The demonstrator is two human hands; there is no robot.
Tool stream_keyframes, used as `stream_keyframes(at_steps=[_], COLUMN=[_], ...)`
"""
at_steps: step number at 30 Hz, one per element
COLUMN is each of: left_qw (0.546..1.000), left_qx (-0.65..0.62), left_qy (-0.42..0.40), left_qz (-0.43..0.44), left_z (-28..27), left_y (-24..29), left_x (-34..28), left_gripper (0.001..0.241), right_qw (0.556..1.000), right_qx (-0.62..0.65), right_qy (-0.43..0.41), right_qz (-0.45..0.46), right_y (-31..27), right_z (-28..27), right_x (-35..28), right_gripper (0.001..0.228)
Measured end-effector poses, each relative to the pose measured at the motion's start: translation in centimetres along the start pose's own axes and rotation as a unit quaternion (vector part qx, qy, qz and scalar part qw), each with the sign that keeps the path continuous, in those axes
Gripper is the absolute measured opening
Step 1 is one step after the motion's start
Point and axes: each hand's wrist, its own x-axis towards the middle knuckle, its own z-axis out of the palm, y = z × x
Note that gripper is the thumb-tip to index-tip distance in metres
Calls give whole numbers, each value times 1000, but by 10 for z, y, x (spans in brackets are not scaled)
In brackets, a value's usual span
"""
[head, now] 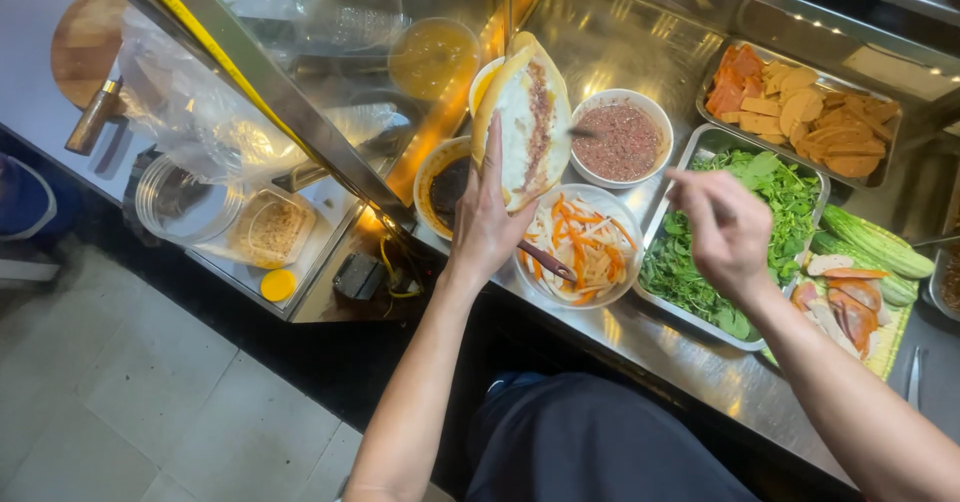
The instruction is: Preparing a sandwich by cutting the bread, spreading pate and sauces, and adding various fillings.
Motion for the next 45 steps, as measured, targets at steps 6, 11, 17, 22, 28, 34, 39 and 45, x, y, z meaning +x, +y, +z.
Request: stream_keyframes(at_steps=[6,11,17,22,28,34,39,45], left_qw=[997,993,980,940,907,883,873,869], left_qx=[-72,-84,-135,-219,-175,-199,-205,-203], left_qy=[3,-22,-83,-201,-355,-398,-433,-433], left_qz=[33,85,118,169,144,152,93,129], left_z=[-2,9,36,104,163,263,347,396], left_y=[10,9,24,47,108,157,211,253], left_x=[-15,-16,-12,-29,-80,-142,-206,-237], left_gripper=[114,119,123,124,117,109,111,110], right_qw=[988,974,954,897,683,411,262,206], right_qx=[-96,-168,-153,-145,54,223,461,647], right_qy=[-15,-43,67,253,568,806,770,664], right_qz=[119,144,249,332,456,363,354,315], right_y=[49,77,54,52,26,37,78,89], right_z=[35,60,9,-86,-251,-426,-530,-572], right_x=[9,-15,-59,-148,-273,-466,-602,-604], right_gripper=[30,34,31,28,36,36,106,72])
